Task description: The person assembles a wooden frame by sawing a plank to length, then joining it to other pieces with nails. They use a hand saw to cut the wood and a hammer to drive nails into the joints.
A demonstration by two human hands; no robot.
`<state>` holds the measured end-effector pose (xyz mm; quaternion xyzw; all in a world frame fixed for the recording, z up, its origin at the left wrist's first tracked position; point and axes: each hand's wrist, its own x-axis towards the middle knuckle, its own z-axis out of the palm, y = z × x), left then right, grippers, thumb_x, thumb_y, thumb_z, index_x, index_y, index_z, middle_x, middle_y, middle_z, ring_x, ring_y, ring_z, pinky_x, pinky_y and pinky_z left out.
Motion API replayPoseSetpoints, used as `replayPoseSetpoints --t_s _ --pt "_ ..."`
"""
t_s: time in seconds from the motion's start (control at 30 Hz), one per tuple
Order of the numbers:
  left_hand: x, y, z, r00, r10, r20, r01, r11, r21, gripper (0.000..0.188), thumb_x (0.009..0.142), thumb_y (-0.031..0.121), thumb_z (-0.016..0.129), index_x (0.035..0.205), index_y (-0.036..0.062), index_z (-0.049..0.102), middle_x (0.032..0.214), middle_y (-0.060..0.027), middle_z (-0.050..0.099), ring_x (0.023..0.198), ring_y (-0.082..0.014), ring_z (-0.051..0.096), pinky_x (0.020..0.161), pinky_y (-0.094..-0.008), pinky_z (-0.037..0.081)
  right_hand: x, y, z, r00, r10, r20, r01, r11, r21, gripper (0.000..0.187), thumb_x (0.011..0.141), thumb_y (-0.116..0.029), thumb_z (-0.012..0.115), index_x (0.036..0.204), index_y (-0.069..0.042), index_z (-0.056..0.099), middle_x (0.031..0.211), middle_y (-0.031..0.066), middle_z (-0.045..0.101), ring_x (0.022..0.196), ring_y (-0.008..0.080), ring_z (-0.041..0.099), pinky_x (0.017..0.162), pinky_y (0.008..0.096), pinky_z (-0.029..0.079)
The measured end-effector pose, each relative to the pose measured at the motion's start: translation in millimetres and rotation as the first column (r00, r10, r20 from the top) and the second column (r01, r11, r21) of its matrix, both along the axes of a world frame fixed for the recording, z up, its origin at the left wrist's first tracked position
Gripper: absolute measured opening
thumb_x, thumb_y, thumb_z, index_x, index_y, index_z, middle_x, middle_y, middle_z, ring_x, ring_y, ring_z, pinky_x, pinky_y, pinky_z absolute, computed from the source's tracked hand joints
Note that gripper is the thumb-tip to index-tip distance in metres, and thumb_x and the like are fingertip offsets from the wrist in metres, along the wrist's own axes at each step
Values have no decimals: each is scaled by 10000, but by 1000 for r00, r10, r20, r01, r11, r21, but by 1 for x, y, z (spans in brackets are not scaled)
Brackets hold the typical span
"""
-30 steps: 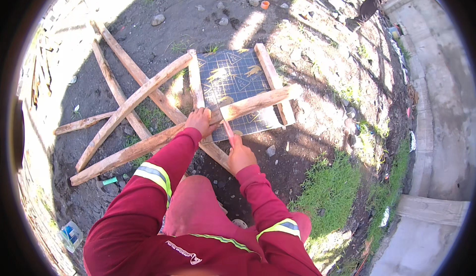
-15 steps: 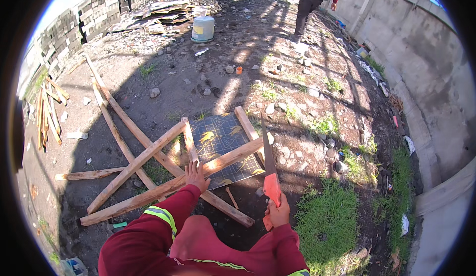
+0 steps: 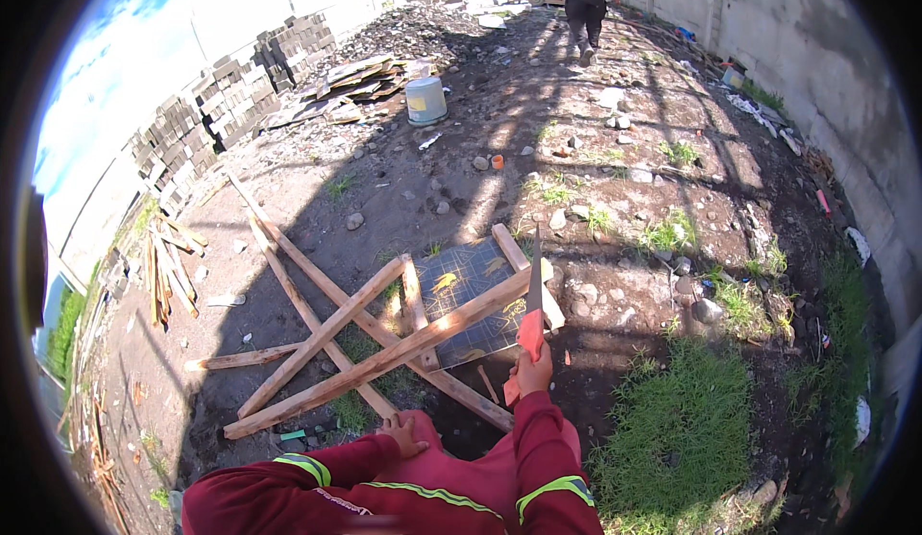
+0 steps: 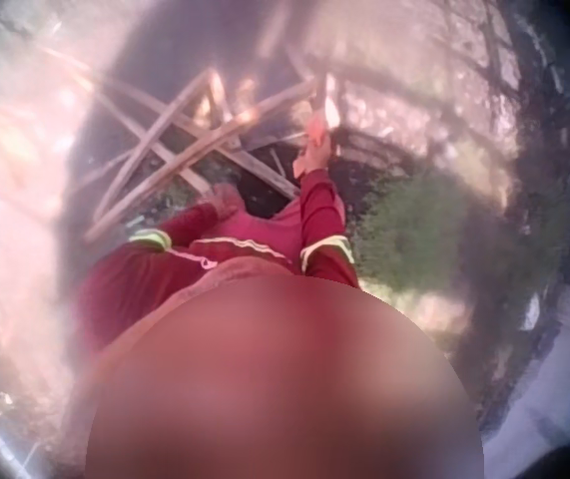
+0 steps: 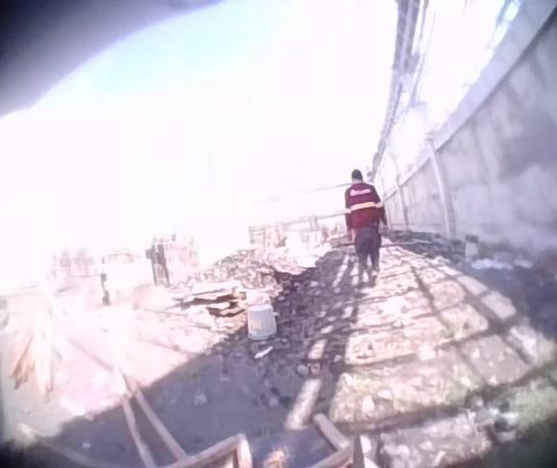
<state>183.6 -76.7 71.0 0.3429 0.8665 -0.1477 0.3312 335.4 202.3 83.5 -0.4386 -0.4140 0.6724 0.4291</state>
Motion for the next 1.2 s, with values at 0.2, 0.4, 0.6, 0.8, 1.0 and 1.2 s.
replayPoseSetpoints --t_s 0.2,0.4,0.6,0.8,1.0,1.2 --pt "8 0 25 999 -28 -44 32 996 86 842 812 687 502 1468 180 358 1522 -268 227 1402 -475 208 1107 -564 242 11 4 -1 999 -41 -31 40 999 -30 360 886 6 520 1240 -56 499 671 34 535 448 114 507 418 277 463" --pt "2 11 22 998 -62 -31 65 993 101 811 819 722 453 1446 210 401 1514 -245 268 1396 -459 237 1103 -564 256 16 4 4 999 -36 3 36 997 -65 320 901 -23 551 1215 -56 498 674 23 521 467 110 503 422 267 462" --pt "-21 9 -9 997 -67 33 61 985 159 817 821 730 444 1451 212 395 1508 -234 291 1394 -475 228 1114 -555 254 12 1 9 999 29 -25 -32 993 -110 374 894 -52 592 1256 -57 501 672 26 537 455 114 513 425 272 457" --pt "-30 22 -21 992 126 -5 -125 992 29 819 820 698 489 1457 197 378 1511 -219 294 1404 -445 232 1123 -543 253 8 -3 10 998 67 -5 -67 993 -93 376 889 -80 608 1251 -63 506 698 31 552 457 115 524 425 273 451" --pt "0 -1 18 996 -91 -17 92 995 39 766 846 648 501 1456 203 374 1510 -236 279 1402 -440 244 1129 -524 256 -1 0 6 995 95 -1 -95 991 -91 374 879 -96 625 1227 -33 506 723 46 565 425 135 532 402 283 451" --pt "8 -23 34 984 -176 -20 176 957 232 711 869 613 497 1442 203 402 1499 -235 296 1388 -436 270 1129 -515 254 -7 1 4 996 84 30 -81 992 -92 372 871 -95 634 1213 -13 514 722 58 576 423 146 547 394 291 461"
